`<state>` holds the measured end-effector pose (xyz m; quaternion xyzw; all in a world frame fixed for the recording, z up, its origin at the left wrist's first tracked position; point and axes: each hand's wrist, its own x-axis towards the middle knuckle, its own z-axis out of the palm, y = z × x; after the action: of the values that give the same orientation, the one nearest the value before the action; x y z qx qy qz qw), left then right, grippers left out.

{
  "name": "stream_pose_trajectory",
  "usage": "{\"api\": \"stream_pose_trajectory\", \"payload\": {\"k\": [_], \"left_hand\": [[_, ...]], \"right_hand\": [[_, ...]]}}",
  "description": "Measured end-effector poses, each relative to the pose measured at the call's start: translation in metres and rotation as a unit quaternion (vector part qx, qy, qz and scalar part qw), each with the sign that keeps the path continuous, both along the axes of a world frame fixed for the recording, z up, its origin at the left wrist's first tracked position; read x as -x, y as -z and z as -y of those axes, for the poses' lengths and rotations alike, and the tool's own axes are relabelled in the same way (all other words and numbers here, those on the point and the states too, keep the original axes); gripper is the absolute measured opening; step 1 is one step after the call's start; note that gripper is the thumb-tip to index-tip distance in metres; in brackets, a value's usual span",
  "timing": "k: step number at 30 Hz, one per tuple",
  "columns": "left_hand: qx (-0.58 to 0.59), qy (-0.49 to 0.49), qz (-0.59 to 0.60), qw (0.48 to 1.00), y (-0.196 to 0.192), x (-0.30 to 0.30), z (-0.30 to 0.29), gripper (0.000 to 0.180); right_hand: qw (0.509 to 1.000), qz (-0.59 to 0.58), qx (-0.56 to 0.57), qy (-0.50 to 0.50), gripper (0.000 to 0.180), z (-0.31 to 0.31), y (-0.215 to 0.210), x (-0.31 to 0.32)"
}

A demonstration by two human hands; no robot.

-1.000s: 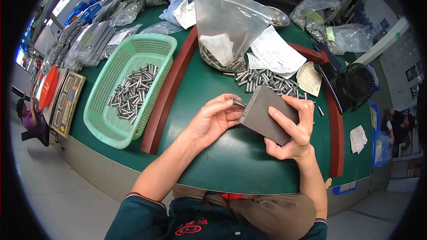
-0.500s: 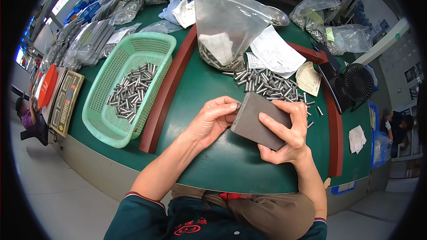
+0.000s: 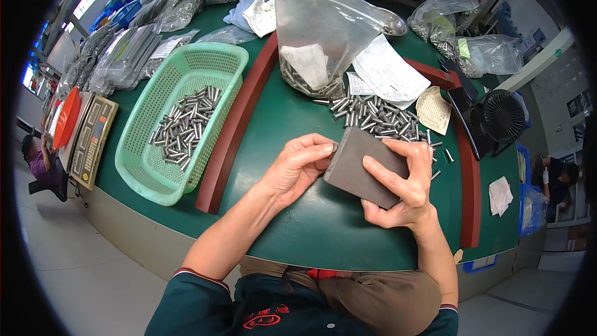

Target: Sanding small cylindrical metal components using a sanding block.

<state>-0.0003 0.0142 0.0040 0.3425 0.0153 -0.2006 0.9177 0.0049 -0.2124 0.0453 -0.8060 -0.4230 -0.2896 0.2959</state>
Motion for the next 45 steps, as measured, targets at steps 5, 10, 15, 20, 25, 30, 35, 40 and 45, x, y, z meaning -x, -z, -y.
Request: {"api": "stream_pose_trajectory", "payload": {"k": [5,10,15,20,25,30,35,40,45], "left_hand": [[0.003,0.007,0.01,1.0,0.002,-0.001,-0.001,0.011],[0.03,0.05,0.032,0.998,0.001,-0.002,0.001,0.014],[0.05,0.063,0.004,0.997,0.005,-0.004,0.0,0.018],[0.082,0.073,-0.021,0.994,0.008,-0.004,-0.003,0.021],[0.104,0.072,-0.021,0.992,0.009,-0.004,-0.002,0.014],[-0.011,0.04,0.012,0.999,0.008,-0.004,-0.002,0.012],[-0.06,0.063,0.071,0.994,0.001,-0.004,0.001,0.017],[-0.112,0.012,0.061,0.992,-0.007,0.0,0.007,0.027],[-0.149,0.002,0.107,0.983,0.001,0.0,0.01,0.033]], "right_hand": [[1.0,-0.004,0.015,-0.017,0.062,-0.002,-0.004,0.004],[0.991,0.007,-0.084,0.107,0.064,0.015,0.003,-0.013],[0.989,0.008,-0.078,0.123,0.065,0.024,0.002,-0.017],[0.993,0.005,-0.067,0.096,0.064,0.018,-0.001,-0.012],[0.997,0.01,-0.035,0.07,0.064,0.013,-0.004,-0.008],[0.999,-0.004,0.026,0.025,0.06,0.001,-0.004,0.003],[0.972,0.01,-0.104,0.209,0.063,0.026,0.001,-0.016],[0.967,-0.014,-0.099,0.234,0.058,0.029,0.0,-0.012],[0.965,-0.015,-0.102,0.239,0.058,0.031,0.002,-0.013]]}}
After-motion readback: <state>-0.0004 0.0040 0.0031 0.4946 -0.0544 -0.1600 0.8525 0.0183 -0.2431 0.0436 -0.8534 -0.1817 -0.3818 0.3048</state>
